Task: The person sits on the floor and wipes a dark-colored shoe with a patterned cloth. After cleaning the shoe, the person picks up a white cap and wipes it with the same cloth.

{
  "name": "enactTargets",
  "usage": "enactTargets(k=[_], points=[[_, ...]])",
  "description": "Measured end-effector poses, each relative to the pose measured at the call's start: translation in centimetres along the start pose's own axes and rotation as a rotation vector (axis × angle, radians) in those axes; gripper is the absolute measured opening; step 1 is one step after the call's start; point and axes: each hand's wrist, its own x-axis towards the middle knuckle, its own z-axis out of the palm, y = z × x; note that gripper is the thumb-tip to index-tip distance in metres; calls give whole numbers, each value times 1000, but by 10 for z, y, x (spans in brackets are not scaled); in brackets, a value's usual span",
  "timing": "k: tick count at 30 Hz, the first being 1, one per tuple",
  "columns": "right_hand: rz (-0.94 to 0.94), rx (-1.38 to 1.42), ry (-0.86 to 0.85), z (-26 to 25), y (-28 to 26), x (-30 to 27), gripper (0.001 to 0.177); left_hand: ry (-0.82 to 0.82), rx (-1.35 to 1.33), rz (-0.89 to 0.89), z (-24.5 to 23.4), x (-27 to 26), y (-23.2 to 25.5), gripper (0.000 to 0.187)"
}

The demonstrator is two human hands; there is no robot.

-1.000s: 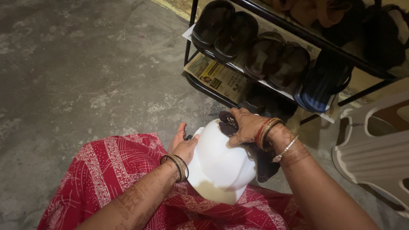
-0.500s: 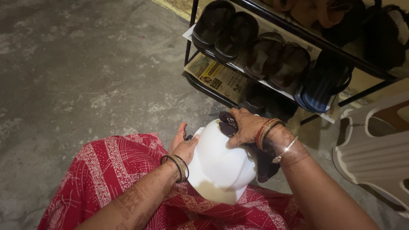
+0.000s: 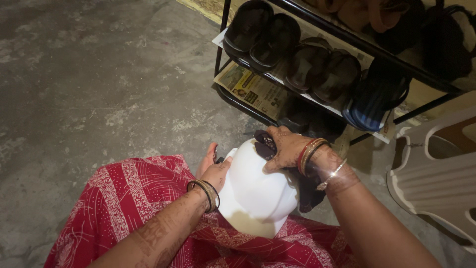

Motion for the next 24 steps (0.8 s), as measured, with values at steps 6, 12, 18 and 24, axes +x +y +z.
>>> enactTargets(k=[6,12,18,24], points=[[35,20,-6,0,-2,0,117,20,122,89,-3,9,-9,78],[16,1,0,1,0,1,120,-12,3,36,-1,4,-4,80],[38,-13,13,0,-2,0,119,7,48,-33,0,-3,3,79],[84,0,13,0,-8,-6,114,-4,26,102,-3,15,-15,79]])
